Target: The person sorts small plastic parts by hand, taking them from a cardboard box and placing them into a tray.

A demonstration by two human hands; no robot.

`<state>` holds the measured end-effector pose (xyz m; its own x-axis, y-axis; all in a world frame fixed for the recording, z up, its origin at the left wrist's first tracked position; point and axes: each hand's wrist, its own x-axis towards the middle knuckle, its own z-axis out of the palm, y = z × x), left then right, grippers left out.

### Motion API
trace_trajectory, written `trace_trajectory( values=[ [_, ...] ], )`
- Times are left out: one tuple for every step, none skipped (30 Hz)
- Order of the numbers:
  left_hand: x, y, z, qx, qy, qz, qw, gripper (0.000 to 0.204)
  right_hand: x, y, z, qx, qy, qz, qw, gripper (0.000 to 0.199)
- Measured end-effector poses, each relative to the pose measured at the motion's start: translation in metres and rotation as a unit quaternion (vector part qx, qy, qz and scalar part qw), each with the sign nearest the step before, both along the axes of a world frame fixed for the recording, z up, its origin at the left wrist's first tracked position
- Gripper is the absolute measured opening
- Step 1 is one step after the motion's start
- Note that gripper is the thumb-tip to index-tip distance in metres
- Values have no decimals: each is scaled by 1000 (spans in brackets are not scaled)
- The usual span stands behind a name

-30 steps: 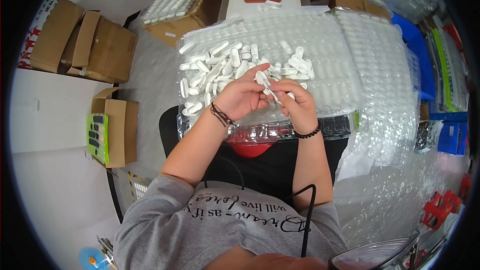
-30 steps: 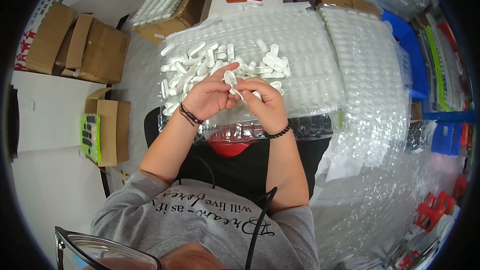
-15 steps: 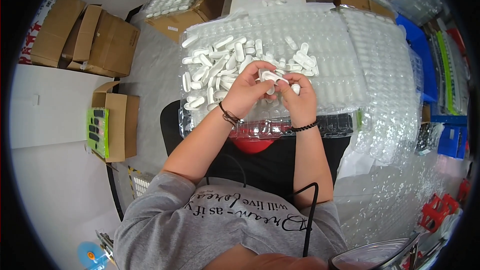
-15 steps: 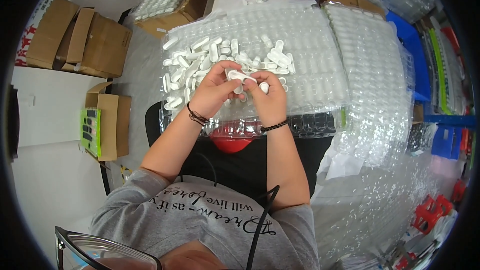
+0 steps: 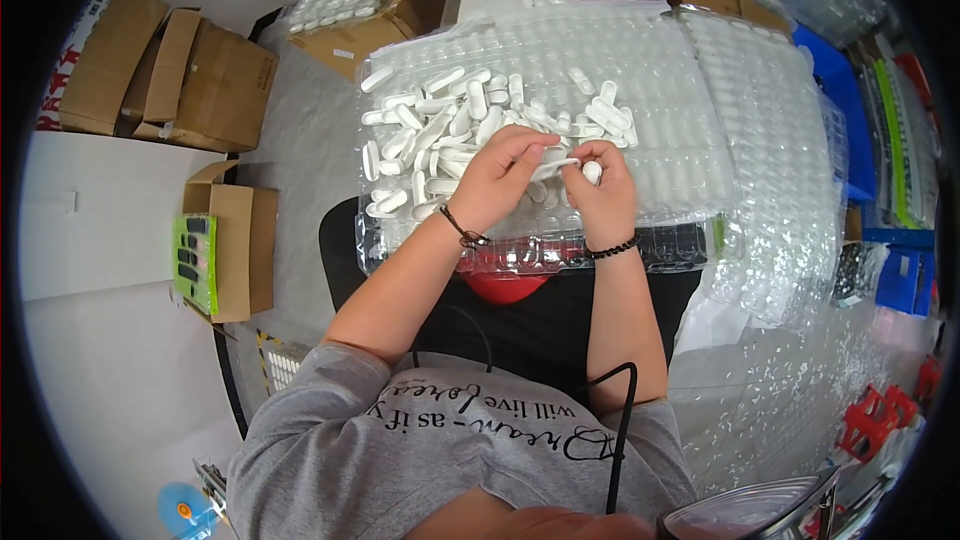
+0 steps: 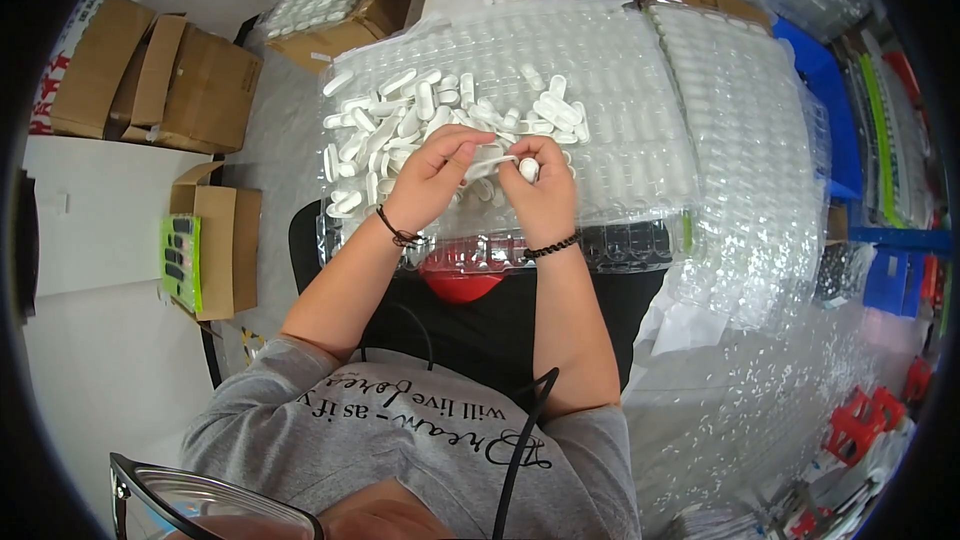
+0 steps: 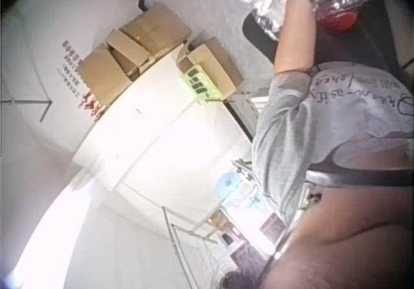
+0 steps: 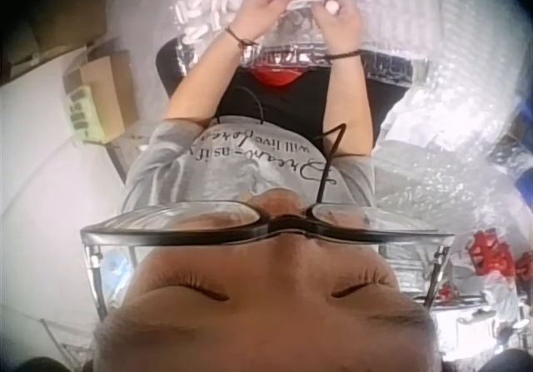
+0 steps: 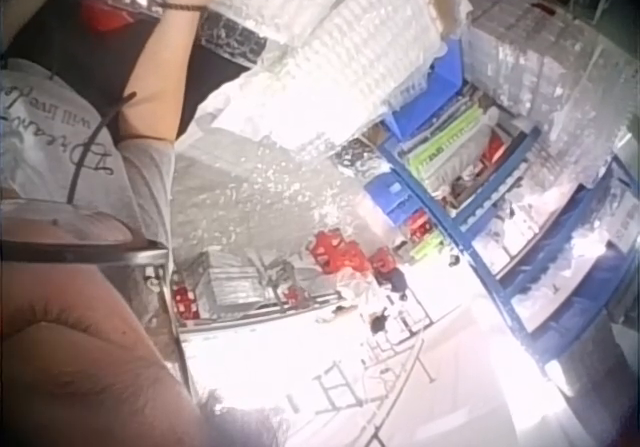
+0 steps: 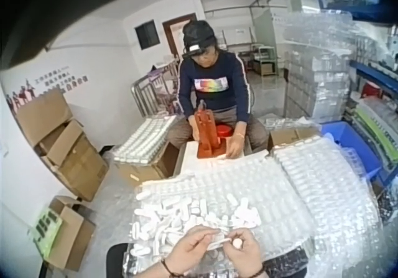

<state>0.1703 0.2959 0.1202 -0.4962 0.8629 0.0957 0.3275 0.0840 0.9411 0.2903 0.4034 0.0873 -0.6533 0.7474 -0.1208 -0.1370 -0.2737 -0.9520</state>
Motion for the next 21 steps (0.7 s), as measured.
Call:
trace_trajectory(
  values=[
    [3, -1, 3, -3, -34, -15, 999, 26, 0, 0, -1, 0, 0, 1, 1000, 15],
    [6, -2, 5, -7, -69, -29, 997, 25, 1, 1, -2, -29, -10, 20, 999, 16],
    [8, -2, 5, -7, -69, -29, 997, 25, 1, 1, -2, -58, -20, 38, 997, 17],
    [11, -1, 5, 0, -27, -35, 999, 26, 1, 1, -2, -58, -20, 38, 997, 17],
    [12, 0, 5, 6, 15, -41, 999, 27, 1, 0, -2, -62, 3, 37, 997, 17],
    [10, 0, 5, 6, 15, -42, 999, 27, 0, 0, -2, -66, 26, 35, 997, 18],
    [7, -1, 4, 2, 21, -57, 998, 29, -1, -2, 2, -67, 26, 35, 997, 18],
    [5, -2, 3, -3, 28, -71, 997, 30, -3, -4, 10, -89, 41, 22, 995, 18],
    [5, -2, 2, -3, 28, -71, 997, 30, -4, -5, 15, -112, 55, 8, 992, 17],
    [5, -2, 0, -22, -21, -53, 998, 31, -3, -4, 14, -112, 55, 8, 992, 17],
    [6, -3, -1, -40, -71, -34, 996, 31, -2, -3, 14, -109, 35, 35, 993, 17],
    [6, -2, -2, -41, -71, -34, 996, 31, -1, -2, 13, -105, 15, 61, 992, 17],
    [5, -2, -3, -18, -50, -43, 998, 30, 0, -1, 11, -105, 15, 61, 992, 17],
    [5, -1, -4, 5, -29, -51, 998, 29, 0, -2, 7, -109, 24, 61, 992, 17],
    [5, -1, -3, 5, -29, -51, 998, 29, 0, -2, 5, -114, 32, 61, 991, 17],
    [4, -1, -2, -4, -33, -50, 998, 28, 1, -2, 5, -114, 32, 62, 991, 17],
    [4, -1, -1, -13, -36, -50, 998, 27, 1, -2, 5, -123, 35, 63, 990, 17],
    [4, -1, 0, -14, -36, -49, 998, 27, 1, -2, 5, -132, 39, 64, 988, 17],
    [5, -2, 1, -19, -45, -48, 998, 27, 2, -2, 5, -133, 39, 65, 988, 17],
    [5, -2, 2, -23, -53, -46, 997, 28, 2, -3, 4, -132, 35, 69, 988, 17],
    [4, -3, 1, -24, -54, -46, 997, 28, 2, -3, 3, -131, 31, 74, 988, 17]
  ],
)
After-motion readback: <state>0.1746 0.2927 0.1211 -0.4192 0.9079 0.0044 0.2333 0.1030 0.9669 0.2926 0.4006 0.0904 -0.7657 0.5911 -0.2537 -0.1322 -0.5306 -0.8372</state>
